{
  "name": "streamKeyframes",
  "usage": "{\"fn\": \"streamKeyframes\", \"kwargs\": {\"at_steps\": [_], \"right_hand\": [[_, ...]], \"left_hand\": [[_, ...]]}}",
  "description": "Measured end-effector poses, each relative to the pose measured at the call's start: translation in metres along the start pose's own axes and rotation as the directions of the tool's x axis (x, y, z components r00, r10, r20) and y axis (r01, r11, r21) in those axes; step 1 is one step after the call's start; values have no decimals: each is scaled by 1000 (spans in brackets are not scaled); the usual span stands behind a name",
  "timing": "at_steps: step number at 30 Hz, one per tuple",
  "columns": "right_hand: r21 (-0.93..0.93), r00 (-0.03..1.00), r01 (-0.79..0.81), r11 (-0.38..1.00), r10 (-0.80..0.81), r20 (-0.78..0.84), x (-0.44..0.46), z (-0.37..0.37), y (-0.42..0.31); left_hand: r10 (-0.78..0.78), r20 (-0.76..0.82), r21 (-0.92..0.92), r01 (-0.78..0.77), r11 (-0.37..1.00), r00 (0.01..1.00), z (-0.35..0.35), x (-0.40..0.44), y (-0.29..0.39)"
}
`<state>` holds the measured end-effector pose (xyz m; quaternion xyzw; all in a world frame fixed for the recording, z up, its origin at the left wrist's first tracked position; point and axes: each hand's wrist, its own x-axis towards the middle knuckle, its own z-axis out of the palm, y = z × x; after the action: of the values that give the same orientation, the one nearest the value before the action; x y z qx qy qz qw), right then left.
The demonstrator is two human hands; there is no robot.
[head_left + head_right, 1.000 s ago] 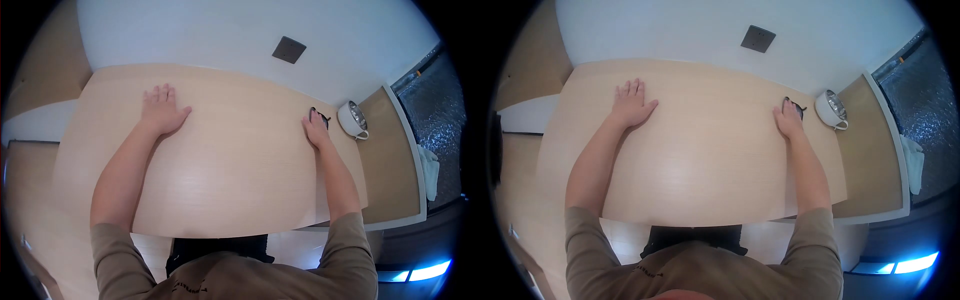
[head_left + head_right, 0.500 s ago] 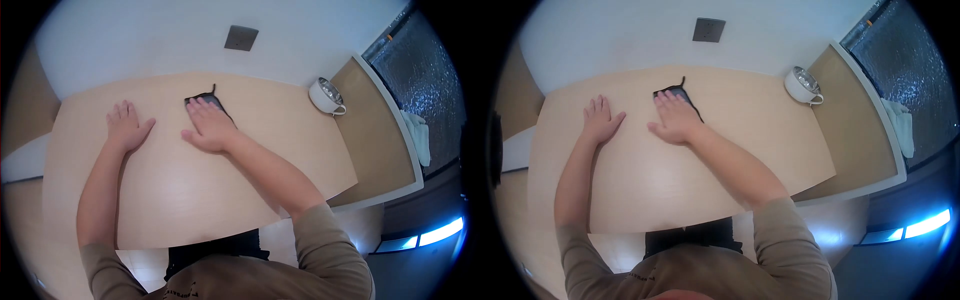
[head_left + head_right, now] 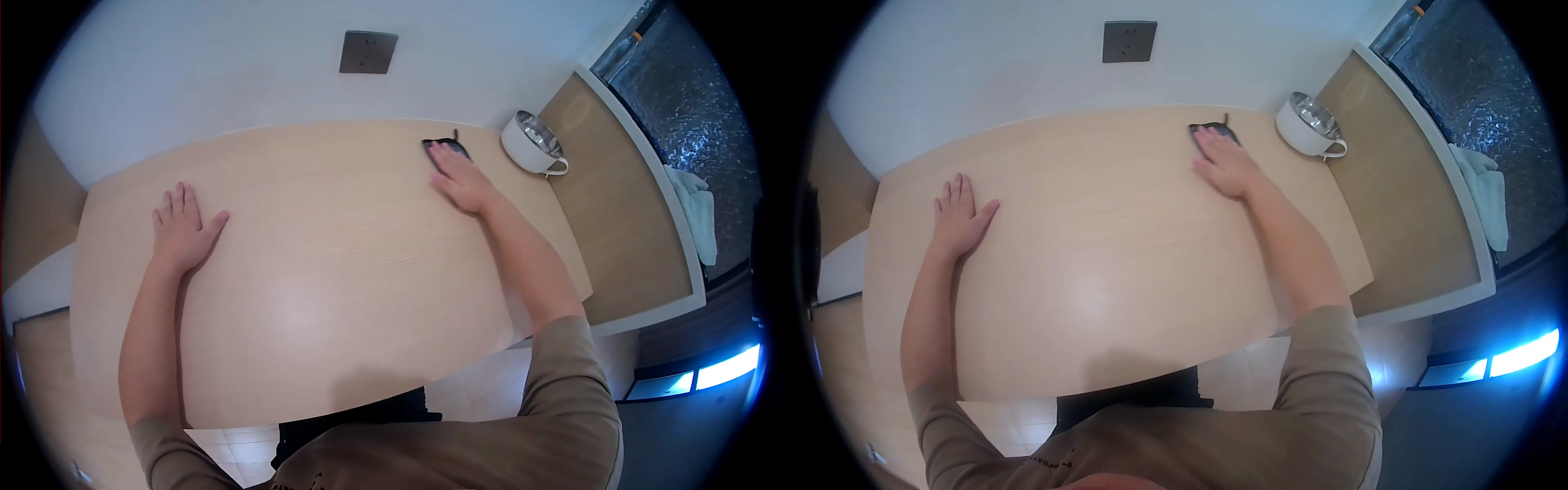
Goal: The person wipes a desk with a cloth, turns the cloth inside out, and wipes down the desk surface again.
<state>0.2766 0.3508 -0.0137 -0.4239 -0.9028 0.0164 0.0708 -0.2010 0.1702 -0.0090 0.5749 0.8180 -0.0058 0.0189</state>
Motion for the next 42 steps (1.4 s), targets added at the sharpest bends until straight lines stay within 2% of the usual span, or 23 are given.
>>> {"fn": "streamKeyframes", "kwargs": {"at_steps": [3, 11, 21, 24, 26, 29, 31, 33, 37, 39, 41, 42], "right_hand": [[8, 998, -66, 998, 66, -23, -15, -1, 49], [42, 969, -228, 973, 230, -86, -40, -4, 106], [-4, 947, -307, 952, 305, -102, -34, -1, 105], [-46, 962, -261, 964, 255, -101, -11, 8, 81], [-81, 985, -154, 985, 146, -95, 17, 14, 42], [-18, 999, 37, 999, -37, -25, 65, 11, -58], [-6, 969, 240, 971, -240, -61, 104, 35, -137], [13, 962, 266, 964, -265, -69, 116, 39, -176], [80, 973, 230, 970, -230, -4, 123, 36, -168], [62, 982, 185, 981, -187, 30, 123, 33, -136], [72, 990, 139, 988, -136, -39, 117, 32, -81], [6, 998, 40, 999, -39, -58, 109, 30, -55]], "left_hand": [[14, 1, -3, -14, 1000, 1000, 2, 7, 1], [28, 9, 0, -28, 1000, 1000, 7, 17, -2], [-7, 2, -3, 7, 1000, 1000, 4, 12, 6], [-12, -14, 4, 12, 1000, 1000, 5, 10, 7], [-10, -18, 3, 10, 1000, 1000, 5, 9, 7], [-10, -10, -3, 10, 1000, 1000, 3, 8, 8], [-8, -15, -13, 7, 1000, 1000, 2, 9, 4], [10, -22, -29, -11, 1000, 1000, 7, 11, 1], [35, -30, -30, -36, 999, 999, 11, 13, -3], [39, -31, -35, -40, 999, 999, 15, 14, -5], [42, -35, -40, -43, 998, 999, 17, 15, -5], [41, -38, -43, -42, 998, 998, 18, 16, -5]]}}
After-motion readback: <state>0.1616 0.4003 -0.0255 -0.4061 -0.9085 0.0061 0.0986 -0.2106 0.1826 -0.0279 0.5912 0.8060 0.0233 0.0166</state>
